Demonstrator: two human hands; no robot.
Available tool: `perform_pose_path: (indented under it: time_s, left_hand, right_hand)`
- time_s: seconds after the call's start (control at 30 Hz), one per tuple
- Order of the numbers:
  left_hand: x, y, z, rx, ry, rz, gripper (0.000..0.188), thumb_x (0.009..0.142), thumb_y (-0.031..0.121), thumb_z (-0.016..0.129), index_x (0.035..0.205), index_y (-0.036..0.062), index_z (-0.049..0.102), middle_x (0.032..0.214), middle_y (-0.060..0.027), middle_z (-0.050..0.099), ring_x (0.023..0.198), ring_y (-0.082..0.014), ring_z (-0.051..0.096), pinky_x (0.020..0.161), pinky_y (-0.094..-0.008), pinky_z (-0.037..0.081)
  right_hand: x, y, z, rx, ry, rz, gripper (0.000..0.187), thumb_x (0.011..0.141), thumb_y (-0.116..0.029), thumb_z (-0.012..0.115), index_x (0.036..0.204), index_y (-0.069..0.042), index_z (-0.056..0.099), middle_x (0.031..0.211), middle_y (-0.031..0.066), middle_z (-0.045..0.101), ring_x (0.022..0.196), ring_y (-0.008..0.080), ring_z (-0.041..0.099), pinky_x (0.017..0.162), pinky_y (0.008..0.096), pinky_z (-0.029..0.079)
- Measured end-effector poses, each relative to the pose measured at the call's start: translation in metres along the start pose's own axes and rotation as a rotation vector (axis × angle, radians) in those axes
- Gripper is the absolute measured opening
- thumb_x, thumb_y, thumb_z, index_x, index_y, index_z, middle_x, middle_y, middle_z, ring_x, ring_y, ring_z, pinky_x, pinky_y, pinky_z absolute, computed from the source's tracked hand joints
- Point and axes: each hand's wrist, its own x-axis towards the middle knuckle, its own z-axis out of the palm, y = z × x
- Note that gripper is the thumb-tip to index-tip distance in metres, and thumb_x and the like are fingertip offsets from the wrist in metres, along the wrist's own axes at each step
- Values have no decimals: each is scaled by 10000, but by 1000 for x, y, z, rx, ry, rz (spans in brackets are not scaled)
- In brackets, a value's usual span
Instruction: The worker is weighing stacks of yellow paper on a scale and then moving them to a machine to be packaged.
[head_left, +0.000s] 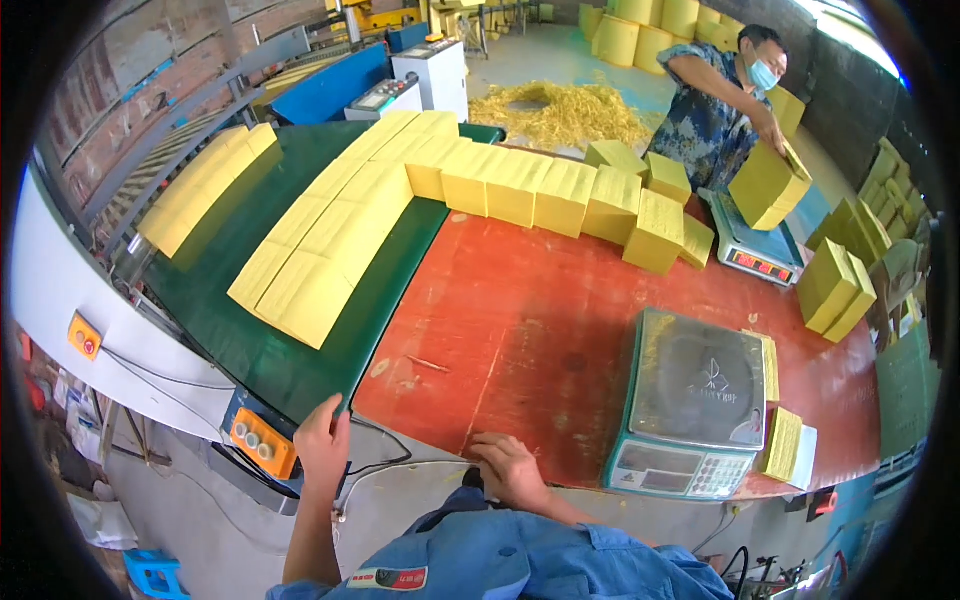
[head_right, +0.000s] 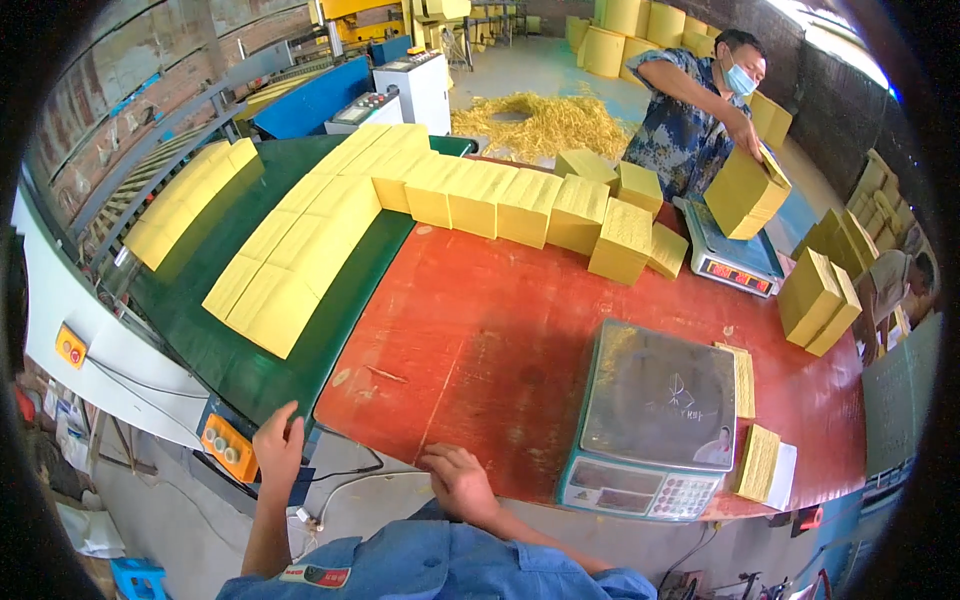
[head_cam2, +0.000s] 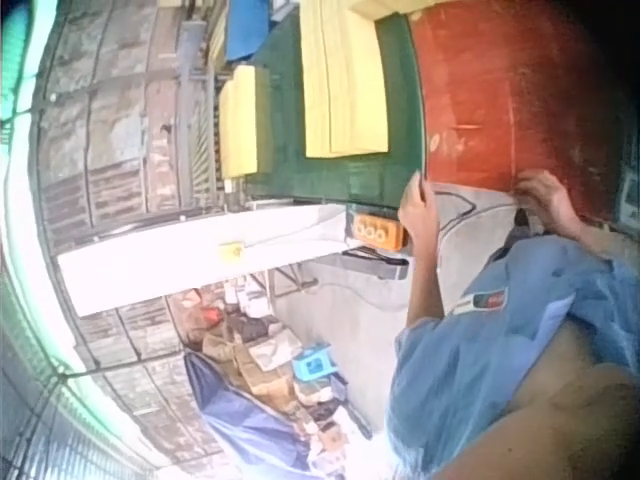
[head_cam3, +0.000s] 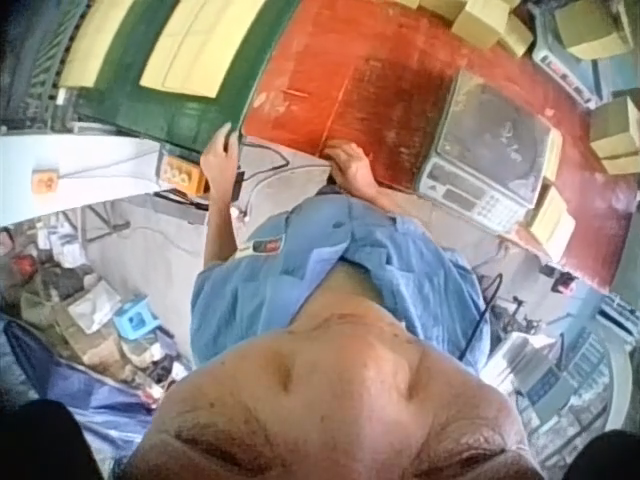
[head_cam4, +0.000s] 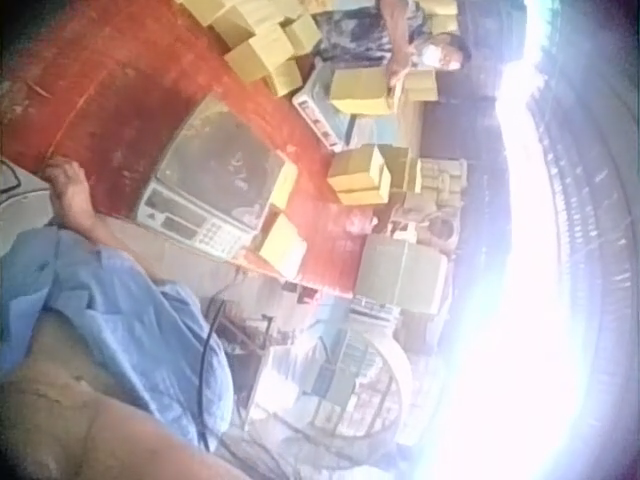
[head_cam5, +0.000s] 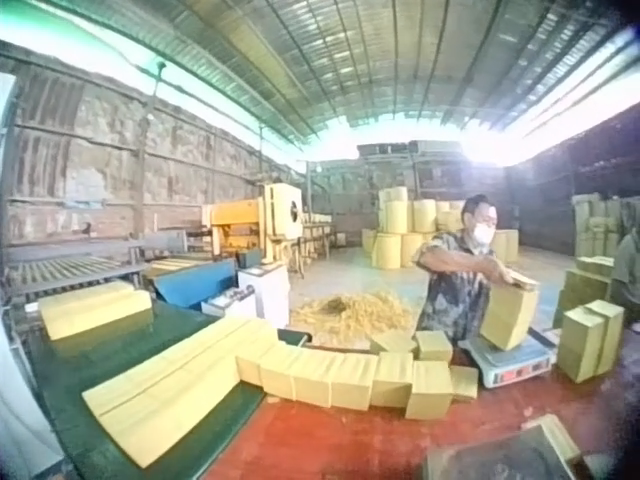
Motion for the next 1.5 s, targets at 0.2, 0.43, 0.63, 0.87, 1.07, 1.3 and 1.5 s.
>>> perform_pose_path:
  time_s: [0.2, 0.43, 0.63, 0.87, 1.07, 1.3, 1.5]
  left_hand:
    - [62, 1, 47, -538, -233, -332, 153, 901, 159, 663, 980, 32, 694, 715, -63, 649, 599, -126, 593, 558, -277, 467]
    - [53, 57, 150, -1686, -1112, -724, 291, 1006, 286, 519, 1007, 17, 630, 821, -62, 610, 722, -137, 564, 654, -295, 462]
    - [84, 147, 141, -1788, -1615, -267, 395, 988, 384, 572, 1208, 56, 581, 973, -62, 632, 910, -155, 612, 833, -289, 486]
    - [83, 116, 149, -1837, -1601, -493, 440, 997, 317, 575, 1328, 43, 483, 1065, -79, 620, 995, -175, 602, 897, -310, 471]
    - [143, 50, 111, -614, -403, 291, 222, 869, 99, 670, 1084, 47, 648, 1065, -113, 659, 1032, -265, 634, 869, -347, 511]
    - [216, -114, 73, 342, 25, 120, 571, 886, 391, 639, 1273, -8, 514, 1323, -207, 528, 1197, -387, 521, 1008, -455, 429]
    - [219, -128, 89, 477, -212, -102, 820, 900, 631, 496, 1446, 29, 383, 1531, -184, 344, 1423, -335, 309, 1166, -494, 241]
  right_hand:
    - [2, 19, -4, -75, 198, 109, 300, 724, 63, 650, 1010, -25, 675, 1138, 165, 657, 1062, 348, 627, 888, 424, 530]
    - [18, 14, 0, 202, 276, 425, 324, 746, 106, 609, 1045, -15, 645, 1047, 136, 683, 962, 280, 658, 848, 379, 533]
    - [41, 5, -5, 813, 255, 956, 273, 819, 66, 563, 1080, -3, 600, 899, 89, 660, 779, 193, 642, 689, 300, 507]
    - [60, 1, -4, 1163, 281, 1006, 284, 827, 15, 557, 1106, -22, 596, 856, 83, 653, 715, 185, 621, 618, 305, 481]
    - [58, 9, -17, 826, 337, 842, 206, 879, 49, 516, 1047, 8, 628, 844, 72, 651, 750, 159, 639, 688, 285, 519]
    - [23, 35, 0, 312, 193, 498, 168, 882, 75, 544, 1000, 14, 646, 831, 68, 647, 760, 115, 624, 673, 245, 512]
    - [22, 36, -5, 296, 191, 419, 166, 848, 52, 595, 986, -6, 666, 803, 129, 646, 738, 214, 654, 675, 309, 515]
